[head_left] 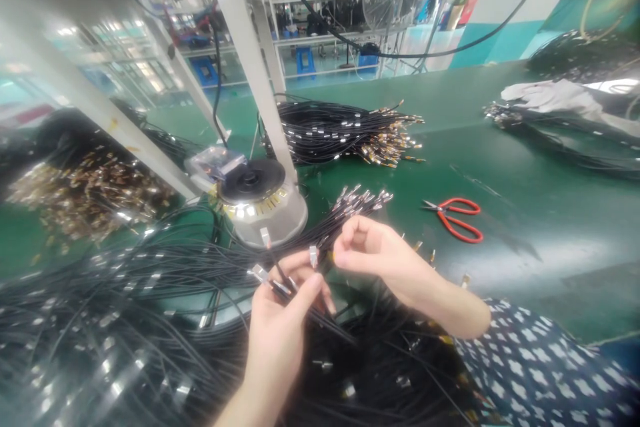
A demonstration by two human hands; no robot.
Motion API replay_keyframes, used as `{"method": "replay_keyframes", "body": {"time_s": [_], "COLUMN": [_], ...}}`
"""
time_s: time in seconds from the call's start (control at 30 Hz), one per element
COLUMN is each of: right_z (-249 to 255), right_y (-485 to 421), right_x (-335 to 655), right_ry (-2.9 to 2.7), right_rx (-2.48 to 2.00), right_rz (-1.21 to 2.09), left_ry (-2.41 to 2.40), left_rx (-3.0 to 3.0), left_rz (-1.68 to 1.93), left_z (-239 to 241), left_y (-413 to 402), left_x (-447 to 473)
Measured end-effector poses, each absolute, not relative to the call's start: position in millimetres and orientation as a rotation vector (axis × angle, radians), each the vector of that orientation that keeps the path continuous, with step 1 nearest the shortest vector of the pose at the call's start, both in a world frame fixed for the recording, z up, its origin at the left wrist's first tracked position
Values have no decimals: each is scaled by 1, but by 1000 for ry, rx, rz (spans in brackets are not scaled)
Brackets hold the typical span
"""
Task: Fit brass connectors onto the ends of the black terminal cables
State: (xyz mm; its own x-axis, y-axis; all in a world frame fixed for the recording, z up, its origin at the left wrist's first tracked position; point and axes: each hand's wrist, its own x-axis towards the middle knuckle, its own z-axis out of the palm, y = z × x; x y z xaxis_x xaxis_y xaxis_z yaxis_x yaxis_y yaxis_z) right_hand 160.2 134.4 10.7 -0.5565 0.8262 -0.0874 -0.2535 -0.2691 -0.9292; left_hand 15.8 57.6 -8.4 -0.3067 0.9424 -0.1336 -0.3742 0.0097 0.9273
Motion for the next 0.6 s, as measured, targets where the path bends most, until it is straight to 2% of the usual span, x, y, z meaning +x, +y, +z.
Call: {"method": "replay_keyframes", "body": {"time_s": [0.6], "right_z": [15], "right_y": [141], "right_x": [154], "right_ry": [-1522], "right_rx": [-722], "right_rz": [1826], "left_ry": [1153], "left_rx": [820], "left_rz": [1491], "left_z": [-14], "left_y": [56], "left_x": [11]}}
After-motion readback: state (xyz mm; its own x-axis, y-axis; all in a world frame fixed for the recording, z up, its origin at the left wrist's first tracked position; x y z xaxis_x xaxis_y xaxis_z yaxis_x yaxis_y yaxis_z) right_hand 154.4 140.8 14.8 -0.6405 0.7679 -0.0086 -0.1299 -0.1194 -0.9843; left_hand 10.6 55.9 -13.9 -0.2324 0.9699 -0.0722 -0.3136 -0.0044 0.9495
